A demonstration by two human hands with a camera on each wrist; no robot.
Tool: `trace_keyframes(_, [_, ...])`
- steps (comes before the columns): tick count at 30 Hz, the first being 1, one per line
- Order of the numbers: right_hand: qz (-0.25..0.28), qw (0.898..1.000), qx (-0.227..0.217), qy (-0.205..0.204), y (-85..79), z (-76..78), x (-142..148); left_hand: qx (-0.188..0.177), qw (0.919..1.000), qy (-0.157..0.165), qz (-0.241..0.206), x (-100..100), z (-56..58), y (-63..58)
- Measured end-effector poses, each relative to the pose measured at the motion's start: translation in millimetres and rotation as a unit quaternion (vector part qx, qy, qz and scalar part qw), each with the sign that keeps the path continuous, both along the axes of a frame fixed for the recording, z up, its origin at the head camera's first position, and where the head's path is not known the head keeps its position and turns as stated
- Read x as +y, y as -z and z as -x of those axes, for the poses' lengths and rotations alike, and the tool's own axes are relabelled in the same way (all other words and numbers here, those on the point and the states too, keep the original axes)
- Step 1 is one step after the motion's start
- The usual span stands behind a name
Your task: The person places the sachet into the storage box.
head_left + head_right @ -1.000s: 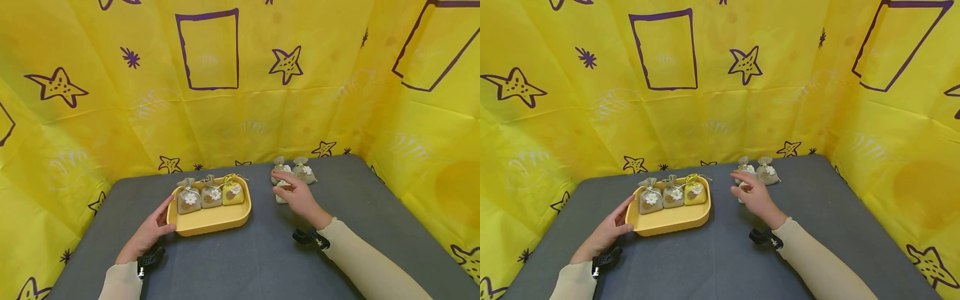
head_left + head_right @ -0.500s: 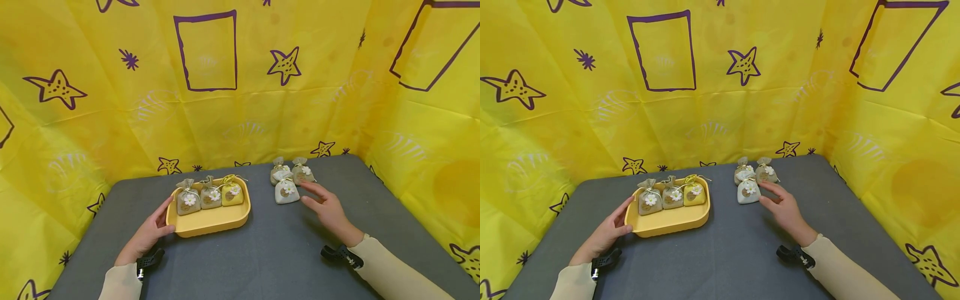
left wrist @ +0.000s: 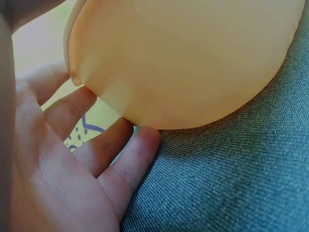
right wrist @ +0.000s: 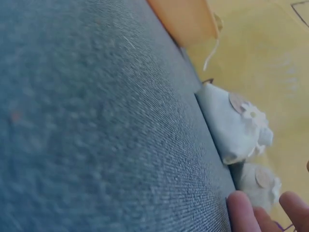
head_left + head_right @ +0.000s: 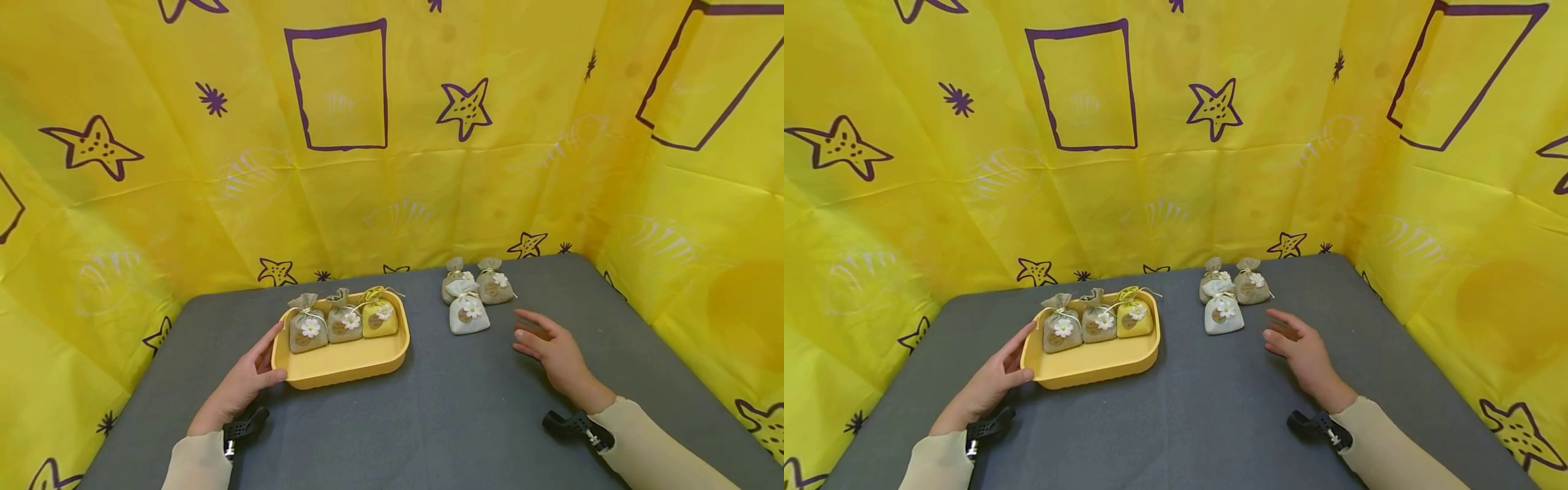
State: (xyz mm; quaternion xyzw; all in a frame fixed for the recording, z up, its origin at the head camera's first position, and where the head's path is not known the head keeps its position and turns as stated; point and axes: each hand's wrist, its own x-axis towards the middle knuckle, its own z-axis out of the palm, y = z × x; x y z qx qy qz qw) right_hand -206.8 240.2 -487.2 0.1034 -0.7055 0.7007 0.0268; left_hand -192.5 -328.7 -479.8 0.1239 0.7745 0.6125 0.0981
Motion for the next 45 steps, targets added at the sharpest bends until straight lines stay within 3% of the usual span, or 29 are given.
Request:
trace_keyframes(7, [0.011, 0.999, -0.034, -0.008, -1.2, 4.6, 1.3, -0.001, 1.0, 0.0, -0.001, 1.9, 0.5, -0.1])
trace_keyframes(12, [0.014, 0.998, -0.056, -0.021, -0.8, 16.7, -1.2, 0.001, 1.0, 0.0, 0.0, 1.0, 0.2, 0.5])
trace_keyframes(18, [0.006, 0.997, -0.064, -0.038, 2.1, 37.0, -11.1, 0.003, 1.0, -0.003, 0.002, -0.5, -0.8, 1.0])
trace_keyframes(28, [-0.014, 0.996, -0.061, -0.061, 2.9, 57.1, -22.6, 0.004, 1.0, -0.006, 0.006, -0.4, -0.9, 1.3])
trace_keyframes(32, [-0.062, 0.994, -0.057, -0.064, 2.4, 65.4, -27.6, 0.004, 0.9999, -0.006, 0.01, -1.1, 0.2, 1.7])
trace_keyframes(34, [-0.121, 0.99, -0.04, -0.062, 2.9, 68.7, -30.2, 0.003, 0.9999, -0.007, 0.012, -1.3, 0.5, 2.0])
trace_keyframes(39, [-0.261, 0.965, 0.013, -0.029, 6.0, 73.4, -34.9, 0.001, 0.9999, -0.007, 0.013, -0.8, 0.1, 1.8])
trace_keyframes(41, [-0.27, 0.962, 0.018, -0.018, 7.6, 74.4, -35.7, 0.001, 0.9999, -0.006, 0.012, -0.4, 0.1, 1.6])
trace_keyframes(45, [-0.242, 0.97, 0.007, -0.024, 8.5, 74.1, -36.0, 0.0, 0.9999, -0.008, 0.012, 0.1, 0.0, 1.2])
